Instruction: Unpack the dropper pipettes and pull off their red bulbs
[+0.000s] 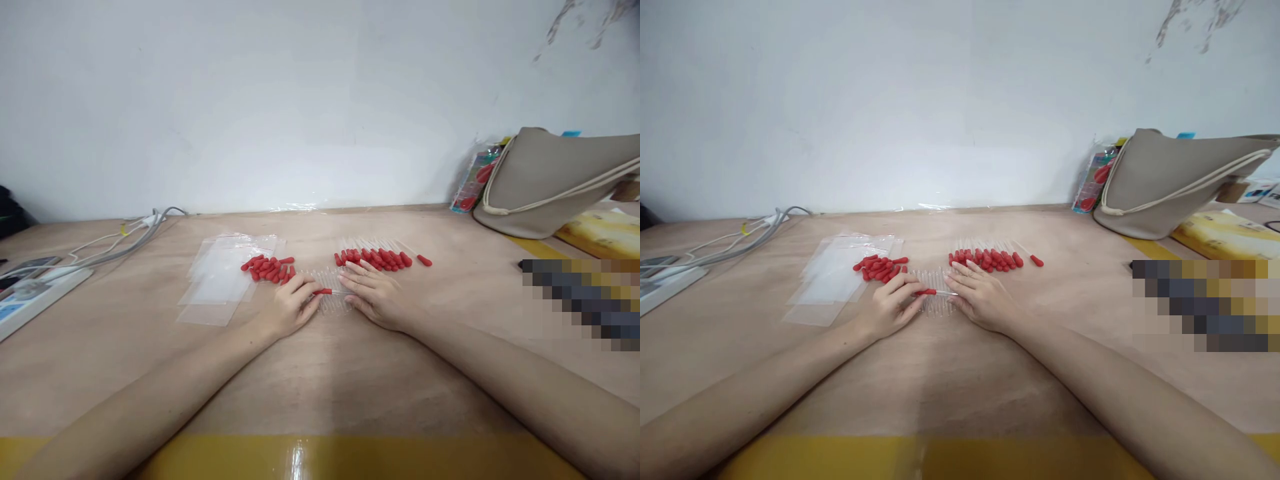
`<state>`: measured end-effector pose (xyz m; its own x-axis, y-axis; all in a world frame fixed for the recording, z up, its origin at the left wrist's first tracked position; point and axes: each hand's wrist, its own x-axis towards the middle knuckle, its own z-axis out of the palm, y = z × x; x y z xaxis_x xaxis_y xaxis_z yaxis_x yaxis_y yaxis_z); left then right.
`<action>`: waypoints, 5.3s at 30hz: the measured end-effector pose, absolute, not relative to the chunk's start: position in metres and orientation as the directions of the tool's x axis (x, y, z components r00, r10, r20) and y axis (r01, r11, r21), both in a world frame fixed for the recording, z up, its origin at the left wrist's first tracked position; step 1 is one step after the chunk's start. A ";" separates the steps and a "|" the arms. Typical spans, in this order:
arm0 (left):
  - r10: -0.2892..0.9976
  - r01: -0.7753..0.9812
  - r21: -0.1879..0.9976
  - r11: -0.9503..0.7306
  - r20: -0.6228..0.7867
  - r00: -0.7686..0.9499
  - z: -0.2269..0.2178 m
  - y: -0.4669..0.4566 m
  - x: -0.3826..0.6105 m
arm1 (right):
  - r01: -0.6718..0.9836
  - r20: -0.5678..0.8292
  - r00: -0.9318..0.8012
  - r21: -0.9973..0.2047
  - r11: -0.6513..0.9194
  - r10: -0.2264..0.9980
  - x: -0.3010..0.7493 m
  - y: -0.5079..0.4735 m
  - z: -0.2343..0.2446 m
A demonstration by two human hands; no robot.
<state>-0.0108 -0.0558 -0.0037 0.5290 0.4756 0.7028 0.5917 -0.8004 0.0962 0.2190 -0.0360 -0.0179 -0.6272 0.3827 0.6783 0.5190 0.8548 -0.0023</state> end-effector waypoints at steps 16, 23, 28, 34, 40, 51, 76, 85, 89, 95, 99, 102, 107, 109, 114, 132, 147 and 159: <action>0.537 0.633 0.015 -0.774 0.546 0.643 0.004 -0.055 0.002 | 0.376 0.741 -0.610 -0.038 0.926 0.278 0.216 -0.034 -0.026; 0.524 0.613 -0.056 -0.788 0.462 0.716 0.009 -0.058 -0.004 | 0.381 0.717 -0.631 -0.046 0.923 0.296 0.220 -0.039 -0.025; 0.519 0.609 -0.064 -0.791 0.457 0.722 0.009 -0.059 -0.006 | 0.395 0.682 -0.652 -0.069 0.916 0.333 0.221 -0.041 -0.025; 0.521 0.615 -0.049 -0.787 0.482 0.705 0.008 -0.059 -0.016 | 0.384 0.703 -0.635 -0.073 0.921 0.320 0.230 -0.045 -0.020; 0.587 0.722 0.093 -0.686 0.657 0.473 0.014 -0.052 -0.041 | 0.637 0.762 -0.441 -0.105 0.763 0.474 0.249 -0.040 -0.014; 0.885 0.903 0.393 -0.173 0.465 -0.032 0.044 0.001 -0.102 | 0.802 0.688 -0.375 -0.095 0.590 0.621 0.229 -0.043 -0.011; 0.758 0.776 0.240 -0.583 0.504 0.414 0.030 -0.005 0.010 | 0.742 0.671 -0.342 -0.238 0.627 0.658 0.235 -0.044 -0.009; 0.806 0.720 0.372 -0.585 0.360 0.469 0.024 0.036 0.043 | 0.729 0.673 -0.268 -0.325 0.602 0.689 0.242 -0.034 -0.015; 0.835 0.749 0.396 -0.532 0.389 0.388 0.025 0.032 0.048 | 0.713 0.674 -0.356 -0.252 0.654 0.647 0.240 -0.037 -0.013; 0.797 0.748 0.429 -0.506 0.565 0.215 0.024 0.002 0.026 | 0.687 0.723 -0.311 -0.277 0.672 0.617 0.240 -0.037 -0.013; 0.692 0.649 0.362 -0.669 0.622 0.367 0.017 -0.034 -0.009 | 0.644 0.798 -0.231 -0.303 0.702 0.557 0.237 -0.036 -0.011; 0.602 0.600 0.260 -0.756 0.635 0.483 0.012 -0.055 -0.029 | 0.571 0.779 -0.342 -0.273 0.775 0.526 0.235 -0.037 -0.010; 0.458 0.510 0.126 -0.851 0.654 0.602 0.004 -0.058 -0.035 | 0.461 0.697 -0.552 -0.203 0.864 0.458 0.233 -0.037 -0.011; 0.413 0.472 0.103 -0.876 0.667 0.620 0.002 -0.054 -0.032 | 0.465 0.694 -0.583 -0.142 0.874 0.423 0.231 -0.035 -0.012; 0.366 0.441 0.079 -0.894 0.698 0.616 0.000 -0.048 -0.029 | 0.475 0.706 -0.608 -0.043 0.879 0.363 0.226 -0.031 -0.016; 0.482 0.538 0.097 -0.837 0.594 0.644 -0.005 -0.040 0.002 | 0.423 0.749 -0.590 -0.030 0.906 0.301 0.217 -0.028 -0.024; 0.511 0.514 0.140 -0.846 0.486 0.709 -0.001 -0.045 -0.004 | 0.384 0.689 -0.644 -0.086 0.919 0.333 0.222 -0.036 -0.020; 0.445 0.496 0.062 -0.866 0.547 0.709 0.000 -0.051 -0.014 | 0.398 0.743 -0.578 -0.105 0.911 0.338 0.234 -0.042 -0.017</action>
